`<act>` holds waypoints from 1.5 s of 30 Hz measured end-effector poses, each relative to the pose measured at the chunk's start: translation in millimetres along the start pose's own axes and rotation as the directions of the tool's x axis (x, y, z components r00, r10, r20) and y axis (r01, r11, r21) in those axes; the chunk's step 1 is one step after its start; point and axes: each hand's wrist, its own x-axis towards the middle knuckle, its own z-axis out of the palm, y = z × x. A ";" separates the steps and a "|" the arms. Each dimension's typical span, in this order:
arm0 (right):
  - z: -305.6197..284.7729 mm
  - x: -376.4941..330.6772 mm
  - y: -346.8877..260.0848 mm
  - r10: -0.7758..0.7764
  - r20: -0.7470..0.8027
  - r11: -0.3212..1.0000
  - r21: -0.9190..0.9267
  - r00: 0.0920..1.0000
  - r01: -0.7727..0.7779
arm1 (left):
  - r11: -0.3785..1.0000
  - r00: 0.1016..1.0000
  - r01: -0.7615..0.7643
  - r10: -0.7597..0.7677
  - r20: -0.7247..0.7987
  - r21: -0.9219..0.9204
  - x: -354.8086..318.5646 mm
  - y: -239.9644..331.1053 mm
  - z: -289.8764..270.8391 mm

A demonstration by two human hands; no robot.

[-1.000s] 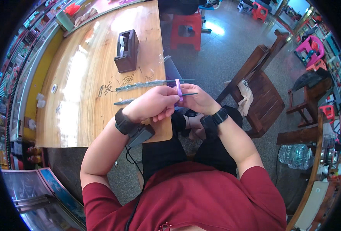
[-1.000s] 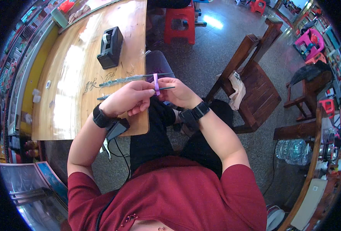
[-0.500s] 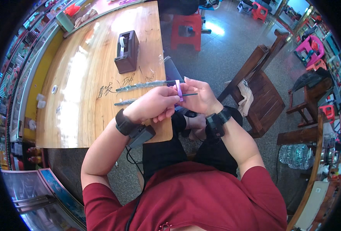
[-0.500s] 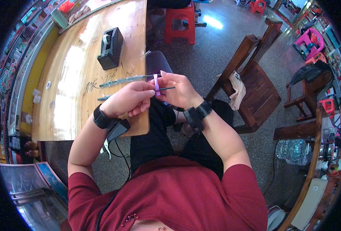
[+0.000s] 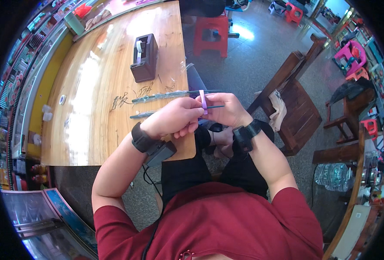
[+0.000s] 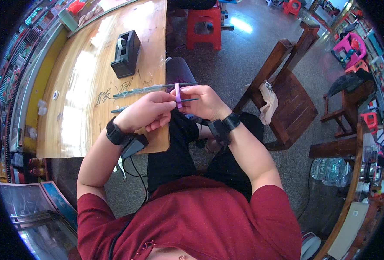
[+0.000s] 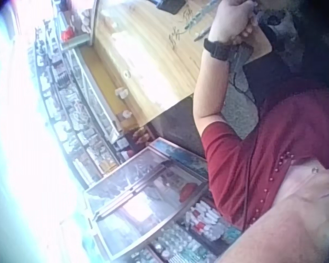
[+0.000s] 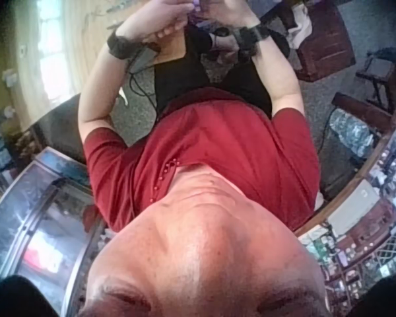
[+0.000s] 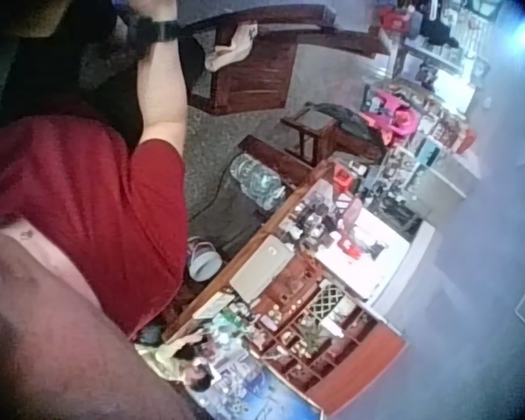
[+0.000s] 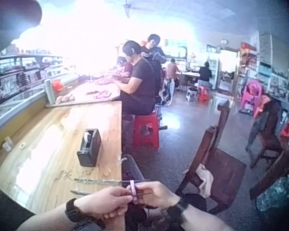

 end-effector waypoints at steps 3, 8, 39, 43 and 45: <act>5.1 -6.0 -1.5 -0.016 0.005 1.000 -0.012 1.000 0.016 | 0.999 1.000 -0.008 0.008 0.002 -0.036 0.4 -1.8 -0.3; 10.9 -3.6 -11.9 0.065 -0.023 0.987 -0.145 0.998 -0.067 | 1.000 1.000 -0.010 0.010 -0.012 -0.024 -0.1 0.2 -0.9; -32.1 -26.2 4.7 -0.239 0.079 0.965 0.124 0.968 0.229 | 0.997 0.998 -0.041 0.039 -0.043 -0.059 -5.4 -1.1 1.1; -62.6 -55.8 17.3 -0.121 -0.158 0.976 -0.196 0.980 0.089 | 0.998 0.999 -0.040 0.041 0.017 -0.050 -5.9 -2.3 5.6; -80.4 -48.1 35.2 -0.017 -0.242 0.936 -0.346 0.970 -0.070 | 0.998 0.999 -0.049 0.049 0.014 -0.045 -7.1 -4.0 3.7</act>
